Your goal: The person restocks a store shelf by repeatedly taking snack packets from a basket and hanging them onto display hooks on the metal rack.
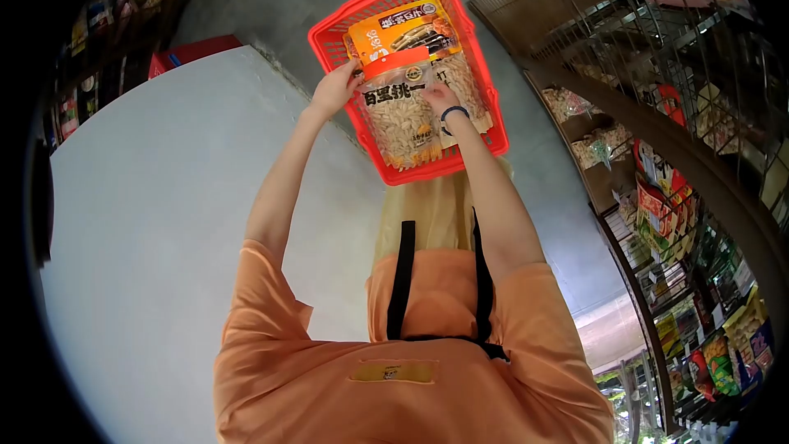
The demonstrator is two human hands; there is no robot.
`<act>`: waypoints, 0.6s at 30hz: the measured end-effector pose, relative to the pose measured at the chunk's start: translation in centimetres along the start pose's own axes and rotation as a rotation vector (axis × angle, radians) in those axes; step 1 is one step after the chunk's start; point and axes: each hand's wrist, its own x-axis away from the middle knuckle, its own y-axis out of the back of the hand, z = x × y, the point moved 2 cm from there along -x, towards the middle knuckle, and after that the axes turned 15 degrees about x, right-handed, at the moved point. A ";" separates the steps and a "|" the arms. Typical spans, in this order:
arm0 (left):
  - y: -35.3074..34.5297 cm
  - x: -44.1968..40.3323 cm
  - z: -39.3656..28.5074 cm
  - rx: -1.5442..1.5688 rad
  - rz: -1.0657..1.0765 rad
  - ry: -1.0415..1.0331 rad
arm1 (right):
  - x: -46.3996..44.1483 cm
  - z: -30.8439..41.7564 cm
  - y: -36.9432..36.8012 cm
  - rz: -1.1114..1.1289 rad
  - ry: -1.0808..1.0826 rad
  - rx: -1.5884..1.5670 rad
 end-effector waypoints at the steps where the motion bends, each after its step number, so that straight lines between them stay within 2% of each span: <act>1: 0.2 0.3 -0.1 0.063 -0.050 -0.054 | 0.4 0.3 0.0 -0.003 0.003 -0.004; 2: 0.4 0.7 -0.2 0.127 -0.100 -0.109 | 0.9 0.6 0.0 -0.011 0.022 -0.002; 4: 0.5 1.4 -0.1 0.179 -0.145 -0.088 | 0.6 0.0 -0.1 -0.024 0.047 -0.001; 5: 0.7 1.7 -0.1 0.233 -0.187 -0.064 | 0.5 -0.1 -0.2 -0.057 0.141 0.005; 6: 1.0 2.1 -0.6 0.230 -0.182 -0.073 | 0.9 0.2 -0.2 -0.093 0.233 0.010; 8: 1.5 2.7 -1.2 0.315 -0.144 0.064 | 1.4 0.2 0.1 -0.140 0.265 0.077; 11: 1.9 3.3 -1.2 0.379 -0.140 0.063 | 2.6 0.2 0.0 -0.219 0.339 0.143; 15: 2.3 3.9 -2.0 0.419 -0.154 0.015 | 4.6 0.8 0.2 -0.372 0.398 0.223; 18: 3.3 4.1 -3.3 0.430 -0.182 -0.085 | 9.4 2.8 1.4 -0.471 0.462 0.213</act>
